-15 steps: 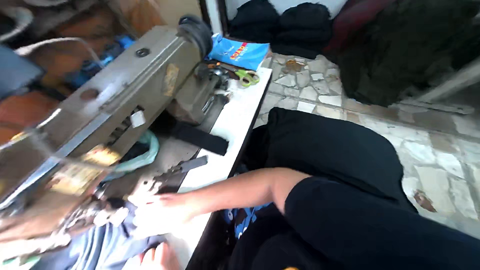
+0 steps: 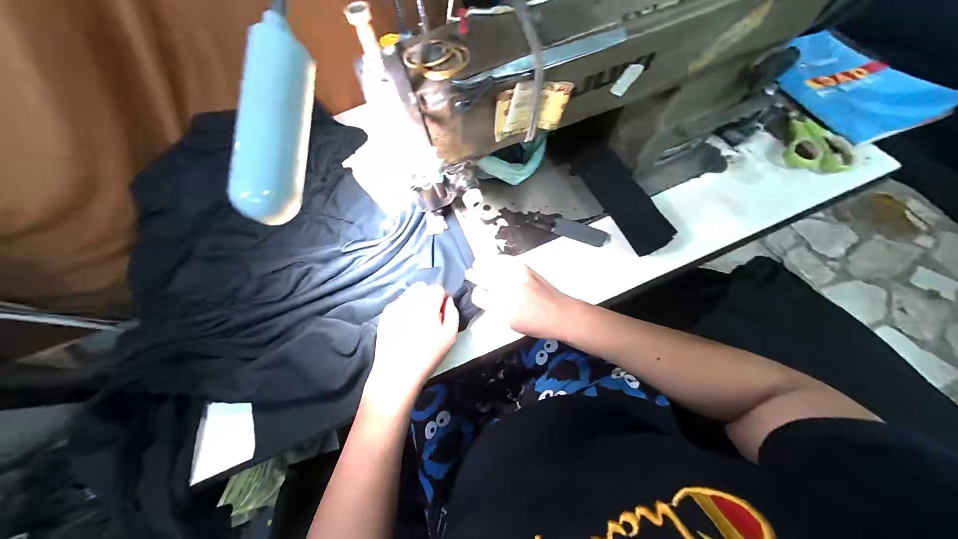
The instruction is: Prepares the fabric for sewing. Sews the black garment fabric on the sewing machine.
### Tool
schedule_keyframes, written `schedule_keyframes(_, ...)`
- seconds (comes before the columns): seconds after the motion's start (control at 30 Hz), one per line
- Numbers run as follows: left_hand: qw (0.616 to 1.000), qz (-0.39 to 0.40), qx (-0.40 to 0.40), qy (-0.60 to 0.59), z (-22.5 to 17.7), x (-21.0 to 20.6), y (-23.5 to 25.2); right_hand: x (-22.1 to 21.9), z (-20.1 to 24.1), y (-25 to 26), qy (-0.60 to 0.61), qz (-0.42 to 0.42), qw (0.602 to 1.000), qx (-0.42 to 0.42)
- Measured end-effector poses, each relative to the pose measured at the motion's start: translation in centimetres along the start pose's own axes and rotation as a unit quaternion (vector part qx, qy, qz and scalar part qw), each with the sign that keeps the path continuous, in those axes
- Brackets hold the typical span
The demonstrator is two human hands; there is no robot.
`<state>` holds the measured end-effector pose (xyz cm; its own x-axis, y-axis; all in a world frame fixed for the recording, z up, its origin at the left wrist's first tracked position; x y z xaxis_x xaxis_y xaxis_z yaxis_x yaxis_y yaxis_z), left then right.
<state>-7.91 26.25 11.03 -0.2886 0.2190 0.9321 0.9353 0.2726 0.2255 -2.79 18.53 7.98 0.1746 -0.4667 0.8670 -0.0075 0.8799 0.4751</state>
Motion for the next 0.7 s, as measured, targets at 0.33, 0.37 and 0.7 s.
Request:
schedule_keyframes(0.33,0.991,0.094,-0.08,0.058,1.0,-5.3,3.6,0.3,0.1,0.1,-0.001,-0.013,1.0,0.003)
schedule_keyframes(0.37,0.99,0.101,-0.079,0.064,1.0,-5.4,3.5,0.2,0.1,0.1,-0.004,-0.014,1.0,0.006)
schedule_keyframes(0.7,0.98,0.183,-0.021,0.077,1.8,-6.1,3.4,0.2,-0.1,-0.3,-0.005,-0.03,1.0,0.0)
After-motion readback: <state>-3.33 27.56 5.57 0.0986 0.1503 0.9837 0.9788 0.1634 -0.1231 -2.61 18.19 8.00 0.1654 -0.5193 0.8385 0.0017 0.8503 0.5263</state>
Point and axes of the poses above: each hand's wrist, its own y-axis towards the middle knuckle, its own x-axis out of the back of the hand, z = x × y, the point moved 10 cm from there along y, towards the middle knuckle, and after that the axes turned 1 degree about x, right-handed, at the moved point
